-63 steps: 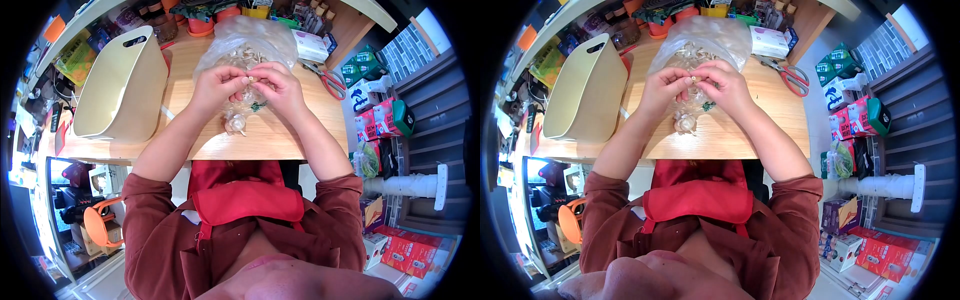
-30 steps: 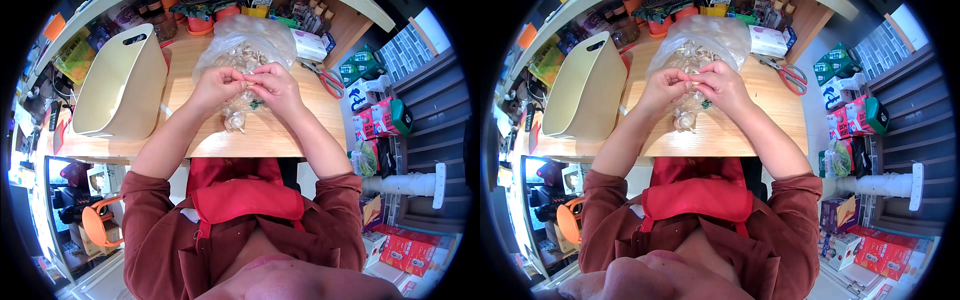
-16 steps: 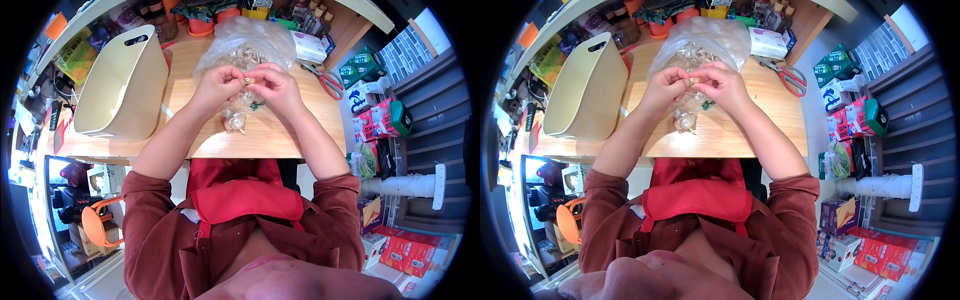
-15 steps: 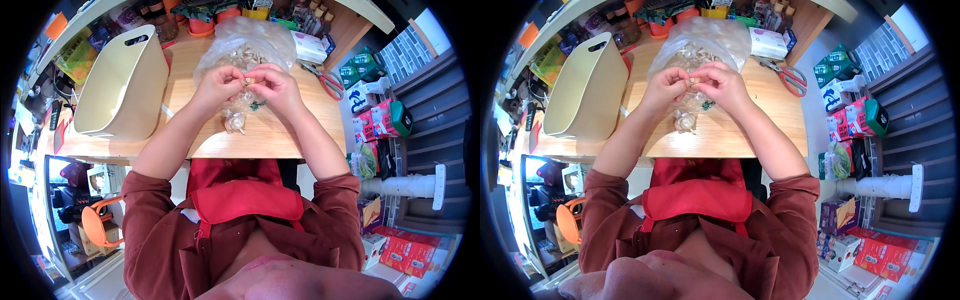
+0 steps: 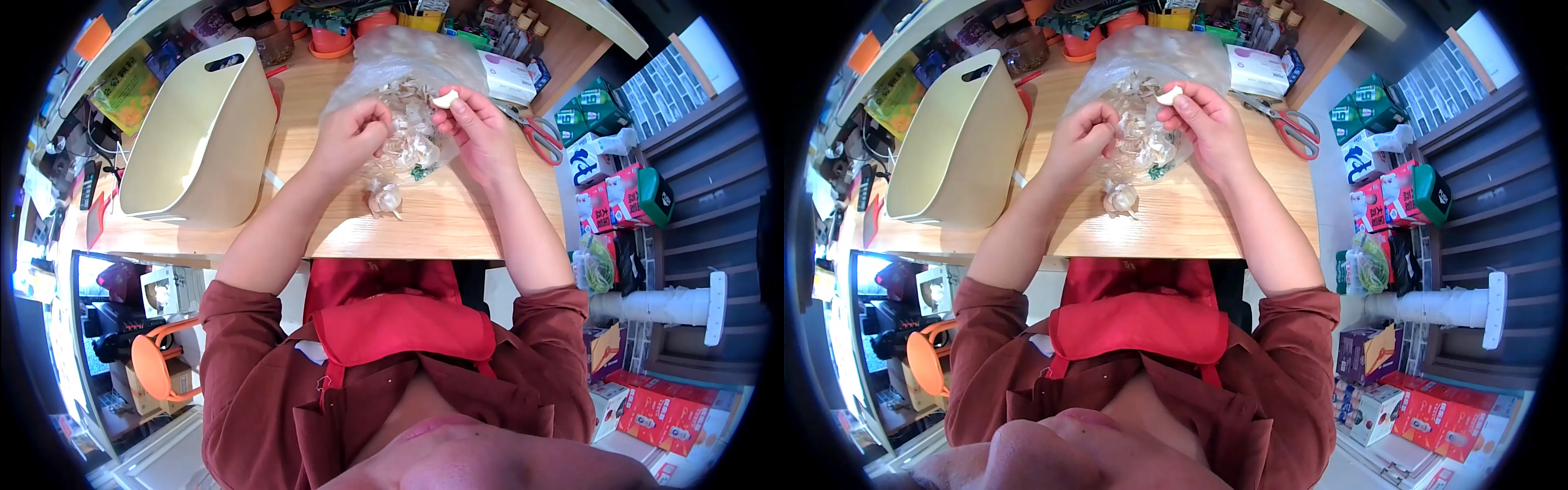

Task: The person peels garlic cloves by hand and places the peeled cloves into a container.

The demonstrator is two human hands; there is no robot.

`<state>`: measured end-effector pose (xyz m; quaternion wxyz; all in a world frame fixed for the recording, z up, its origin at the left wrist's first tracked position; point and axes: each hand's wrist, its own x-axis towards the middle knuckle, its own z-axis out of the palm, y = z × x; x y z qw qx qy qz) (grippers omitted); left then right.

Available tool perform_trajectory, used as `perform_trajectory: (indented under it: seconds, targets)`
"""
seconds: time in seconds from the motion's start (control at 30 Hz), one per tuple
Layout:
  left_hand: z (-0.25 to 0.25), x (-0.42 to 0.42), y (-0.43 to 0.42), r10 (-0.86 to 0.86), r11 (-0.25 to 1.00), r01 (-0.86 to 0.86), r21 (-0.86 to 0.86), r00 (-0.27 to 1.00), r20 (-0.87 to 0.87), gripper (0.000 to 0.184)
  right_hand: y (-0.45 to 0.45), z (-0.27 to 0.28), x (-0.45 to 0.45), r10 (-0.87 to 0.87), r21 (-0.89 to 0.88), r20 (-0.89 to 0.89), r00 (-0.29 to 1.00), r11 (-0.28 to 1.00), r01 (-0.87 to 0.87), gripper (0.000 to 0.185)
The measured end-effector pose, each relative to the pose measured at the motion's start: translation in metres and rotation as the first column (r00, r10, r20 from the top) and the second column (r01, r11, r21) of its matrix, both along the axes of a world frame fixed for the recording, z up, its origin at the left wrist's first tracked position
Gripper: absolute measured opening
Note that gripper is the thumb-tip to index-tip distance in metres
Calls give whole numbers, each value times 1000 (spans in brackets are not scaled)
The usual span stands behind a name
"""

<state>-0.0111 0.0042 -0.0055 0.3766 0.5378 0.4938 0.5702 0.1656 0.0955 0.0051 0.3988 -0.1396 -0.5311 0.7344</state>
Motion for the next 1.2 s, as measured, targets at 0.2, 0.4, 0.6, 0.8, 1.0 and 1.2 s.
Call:
perform_trajectory:
  seconds: [0.2,0.4,0.6,0.8,1.0,1.2]
  targets:
    - [-13,-2,10,276,961,-229,156,843,-462,11,-10,-6,-6,35,215,203,979,973,-80,25]
    - [-8,3,8,157,988,-157,11,984,-82,12,-13,-10,-10,-3,248,224,975,967,-54,25]
    - [-1,5,4,36,998,-38,43,999,33,12,-13,-12,-13,-23,234,224,974,972,-30,22]
    - [-4,3,3,-29,999,28,21,998,51,11,-14,-15,-15,-32,272,245,969,962,-37,22]
    - [-5,5,3,-17,1000,18,-16,995,93,7,-12,-21,-16,-33,298,271,962,953,-51,21]
    - [-7,5,4,7,1000,-6,-19,997,75,7,-13,-20,-16,-14,276,279,960,959,-66,19]
